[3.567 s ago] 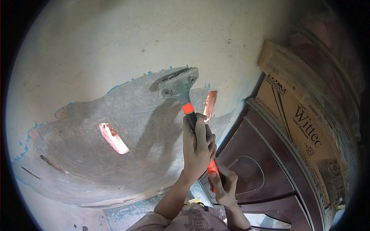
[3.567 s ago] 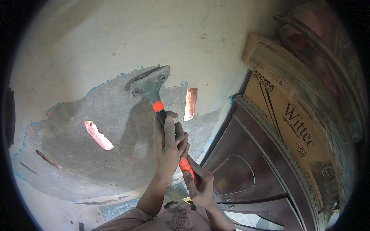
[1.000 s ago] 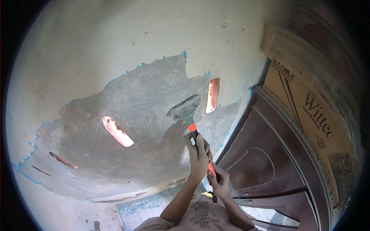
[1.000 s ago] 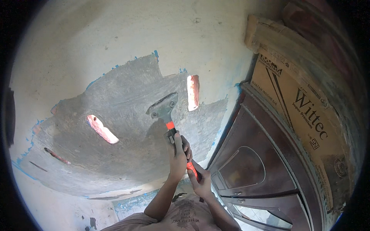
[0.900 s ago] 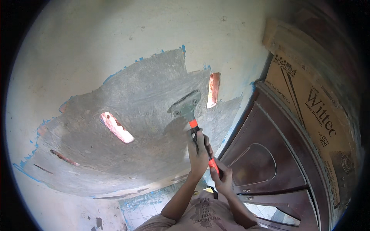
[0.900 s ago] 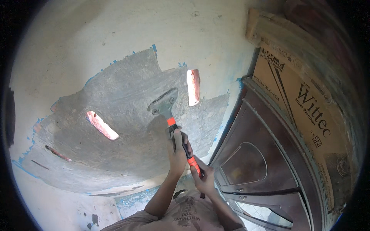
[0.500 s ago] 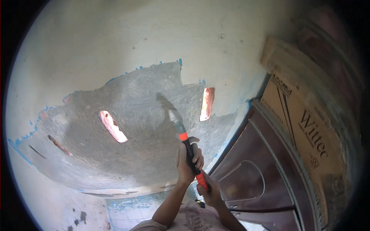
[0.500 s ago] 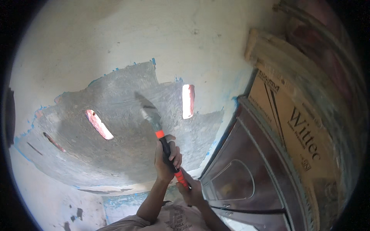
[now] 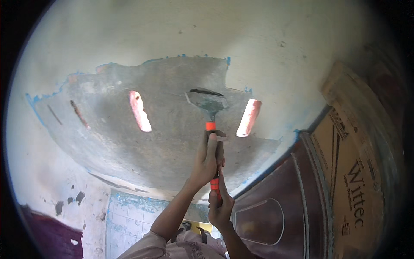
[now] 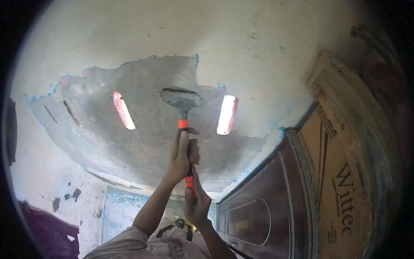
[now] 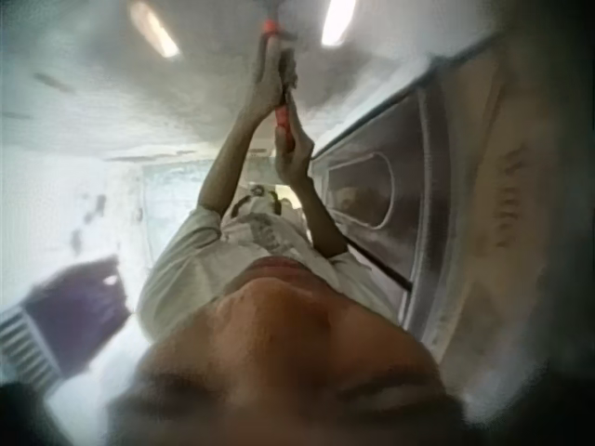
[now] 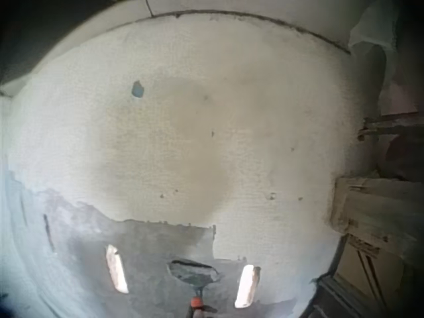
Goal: The person scrapes old paint and plaster from a damaged wall surface using a hand scraper tool.
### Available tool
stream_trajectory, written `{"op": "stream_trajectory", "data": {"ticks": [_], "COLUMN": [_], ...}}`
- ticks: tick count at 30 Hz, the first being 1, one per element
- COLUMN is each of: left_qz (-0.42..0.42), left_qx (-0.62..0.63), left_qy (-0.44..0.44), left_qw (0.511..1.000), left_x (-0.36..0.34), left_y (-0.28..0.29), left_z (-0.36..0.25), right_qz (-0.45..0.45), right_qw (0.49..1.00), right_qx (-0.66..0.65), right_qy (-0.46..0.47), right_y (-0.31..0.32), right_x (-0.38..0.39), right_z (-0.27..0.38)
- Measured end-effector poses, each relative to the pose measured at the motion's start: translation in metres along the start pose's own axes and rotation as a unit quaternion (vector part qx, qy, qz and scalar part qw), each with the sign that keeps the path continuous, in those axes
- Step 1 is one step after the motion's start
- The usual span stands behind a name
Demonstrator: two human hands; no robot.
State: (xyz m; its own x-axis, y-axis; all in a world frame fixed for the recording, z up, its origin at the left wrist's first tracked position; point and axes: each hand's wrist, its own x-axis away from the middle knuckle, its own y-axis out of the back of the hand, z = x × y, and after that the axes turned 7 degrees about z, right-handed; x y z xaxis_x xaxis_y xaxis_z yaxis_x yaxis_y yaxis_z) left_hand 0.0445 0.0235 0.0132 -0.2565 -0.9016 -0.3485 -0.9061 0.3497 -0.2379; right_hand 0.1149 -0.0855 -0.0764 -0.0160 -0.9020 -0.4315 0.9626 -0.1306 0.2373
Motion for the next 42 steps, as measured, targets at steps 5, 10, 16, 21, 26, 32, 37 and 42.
{"op": "stream_trajectory", "data": {"ticks": [5, 10, 16, 21, 26, 32, 37, 42], "left_qz": [0.016, 0.013, 0.039, 0.066, 0.062, 0.097, 0.074, 0.089], "left_qx": [-0.017, -0.048, -0.016, 0.016, -0.037, 0.053, -0.02, 0.048], "left_qy": [0.007, 0.0, -0.011, 0.016, -0.034, 0.025, -0.034, 0.021], "left_qw": [1.0, 0.999, 0.999, 0.998, 0.997, 0.993, 0.996, 0.995], "left_x": [-0.011, -0.01, -0.016, -0.015, -0.026, -0.014, -0.029, -0.012], "left_y": [0.001, 0.006, 0.005, 0.01, 0.016, 0.013, 0.011, 0.009], "left_z": [-0.012, -0.017, -0.021, -0.018, -0.002, -0.006, -0.005, -0.012], "right_qz": [-0.047, -0.073, -0.099, -0.117, -0.137, -0.171, -0.165, -0.174], "right_qw": [0.997, 0.996, 0.994, 0.992, 0.988, 0.981, 0.98, 0.98], "right_qx": [-0.001, -0.008, 0.036, 0.016, 0.046, 0.044, -0.039, 0.057], "right_qy": [0.063, 0.055, 0.016, -0.034, -0.054, -0.086, -0.108, -0.081], "right_y": [-0.005, -0.014, -0.017, -0.028, -0.03, -0.034, -0.034, -0.031], "right_x": [-0.015, -0.015, -0.016, -0.007, -0.014, 0.003, -0.008, 0.005], "right_z": [0.008, 0.022, 0.021, 0.02, 0.027, 0.025, 0.056, 0.028]}}
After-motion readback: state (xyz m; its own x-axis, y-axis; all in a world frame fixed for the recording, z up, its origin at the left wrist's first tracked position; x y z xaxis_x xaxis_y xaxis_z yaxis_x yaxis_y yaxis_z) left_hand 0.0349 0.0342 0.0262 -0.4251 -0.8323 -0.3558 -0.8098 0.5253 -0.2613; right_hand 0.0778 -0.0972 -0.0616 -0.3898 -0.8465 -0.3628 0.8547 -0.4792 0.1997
